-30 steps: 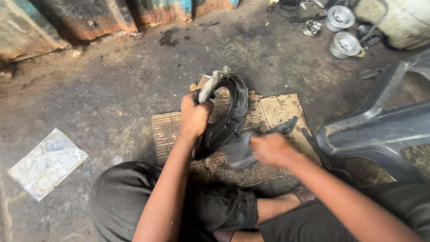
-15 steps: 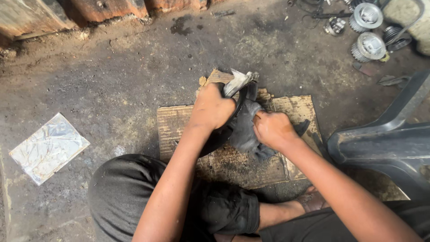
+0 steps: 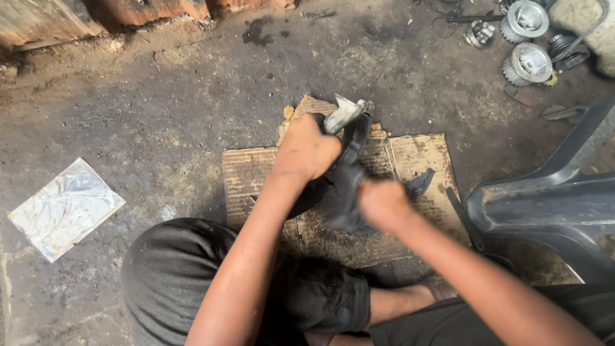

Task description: The person sits on the floor and cleans a circular mechanical part using a cloth. They wipe the exterior and interior surfaces, rotate the part to access different areas, and continue scrubbing until the part appears cleaner.

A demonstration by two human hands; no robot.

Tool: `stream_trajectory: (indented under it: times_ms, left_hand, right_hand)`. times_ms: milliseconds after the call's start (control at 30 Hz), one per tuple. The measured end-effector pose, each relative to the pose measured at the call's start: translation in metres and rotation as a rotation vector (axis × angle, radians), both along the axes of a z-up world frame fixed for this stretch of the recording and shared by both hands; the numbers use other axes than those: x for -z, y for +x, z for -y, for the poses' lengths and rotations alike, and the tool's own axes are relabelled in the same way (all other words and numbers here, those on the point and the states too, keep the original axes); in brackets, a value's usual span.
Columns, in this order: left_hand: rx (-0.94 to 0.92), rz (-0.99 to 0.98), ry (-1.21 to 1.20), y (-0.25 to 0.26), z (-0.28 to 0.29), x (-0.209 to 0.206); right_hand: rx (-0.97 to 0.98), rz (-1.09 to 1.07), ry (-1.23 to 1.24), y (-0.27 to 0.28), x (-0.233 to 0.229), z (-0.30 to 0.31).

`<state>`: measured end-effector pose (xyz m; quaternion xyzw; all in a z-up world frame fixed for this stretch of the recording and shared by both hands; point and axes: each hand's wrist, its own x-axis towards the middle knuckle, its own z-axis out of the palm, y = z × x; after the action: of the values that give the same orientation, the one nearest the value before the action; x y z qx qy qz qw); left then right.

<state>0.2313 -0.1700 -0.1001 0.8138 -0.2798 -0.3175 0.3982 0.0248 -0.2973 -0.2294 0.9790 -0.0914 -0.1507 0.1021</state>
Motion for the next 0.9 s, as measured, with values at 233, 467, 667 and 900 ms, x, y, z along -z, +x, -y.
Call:
stream_trajectory:
  times_ms: [233, 467, 667, 900]
  left_hand:
    - [-0.022, 0.017, -0.001, 0.003, 0.005, 0.005]
    - [0.018, 0.09, -0.016, -0.009, 0.002, -0.001]
    - [0.055, 0.092, -0.078, -0.018, 0.005, -0.001]
    - [0.02, 0.033, -0.027, -0.009, -0.005, -0.002]
  right_hand:
    - [0.289, -0.005, 0.106, 0.009, 0.021, -0.052]
    - [0.707, 0.468, 0.91, 0.017, 0.019, -0.055]
    - [0.401, 0.633, 0.889, 0.005, 0.032, -0.066]
    - [0.144, 0.225, 0.591, -0.008, -0.018, -0.091]
